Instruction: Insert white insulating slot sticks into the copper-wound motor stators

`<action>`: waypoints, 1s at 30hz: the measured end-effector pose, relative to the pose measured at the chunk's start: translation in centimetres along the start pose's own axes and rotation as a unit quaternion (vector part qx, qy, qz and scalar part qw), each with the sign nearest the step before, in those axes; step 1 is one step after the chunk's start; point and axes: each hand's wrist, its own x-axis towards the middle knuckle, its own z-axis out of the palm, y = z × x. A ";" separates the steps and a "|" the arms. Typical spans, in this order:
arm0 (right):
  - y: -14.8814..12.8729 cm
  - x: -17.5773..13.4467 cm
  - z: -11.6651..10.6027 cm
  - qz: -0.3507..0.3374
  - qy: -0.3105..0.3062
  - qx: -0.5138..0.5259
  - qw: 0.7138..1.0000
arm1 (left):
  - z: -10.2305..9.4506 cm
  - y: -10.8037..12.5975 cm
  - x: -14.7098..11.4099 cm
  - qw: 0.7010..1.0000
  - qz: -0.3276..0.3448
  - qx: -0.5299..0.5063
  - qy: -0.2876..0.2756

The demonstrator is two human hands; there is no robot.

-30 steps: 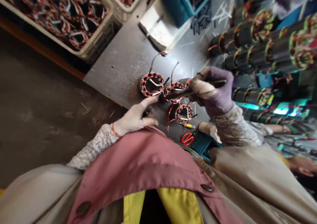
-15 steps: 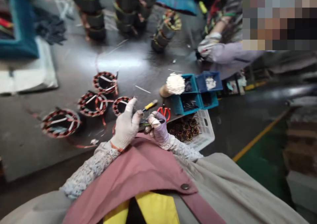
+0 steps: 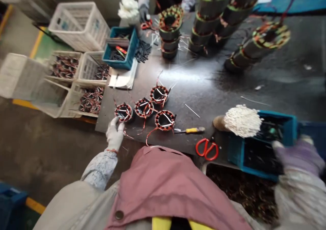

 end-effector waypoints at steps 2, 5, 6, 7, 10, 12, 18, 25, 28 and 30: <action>-2.3 -1.9 -0.9 0.033 0.086 -0.053 0.994 | 0.9 -0.6 2.0 0.995 -0.027 0.087 -0.039; -10.2 -5.9 -0.1 -0.079 0.080 0.012 0.994 | 3.5 0.0 4.1 0.967 0.046 0.230 -0.103; -13.7 -7.2 1.1 -0.136 0.068 0.055 0.987 | 4.2 0.2 4.6 0.957 0.075 0.257 -0.114; -17.4 -8.3 2.8 -0.178 0.028 0.095 0.979 | 4.6 0.3 4.9 0.950 0.097 0.271 -0.119; -28.1 -10.2 8.8 -0.207 -0.213 0.062 0.953 | 4.7 -0.3 5.7 0.947 0.150 0.255 -0.125; -33.6 -10.6 11.9 -0.146 -0.303 -0.051 0.940 | 4.3 -1.0 6.3 0.944 0.188 0.239 -0.130; -41.0 -10.1 13.1 0.014 -0.400 -0.193 0.896 | 4.3 -1.9 8.0 0.930 0.265 0.190 -0.169; -43.9 -8.3 13.5 0.130 -0.380 -0.199 0.894 | 3.8 -3.5 9.1 0.901 0.299 0.161 -0.271; -44.4 -8.6 14.7 0.205 -0.353 -0.167 0.898 | 3.3 -4.4 9.6 0.893 0.304 0.162 -0.289; -44.8 -8.8 15.6 0.240 -0.337 -0.172 0.894 | 3.0 -4.9 10.0 0.891 0.303 0.170 -0.291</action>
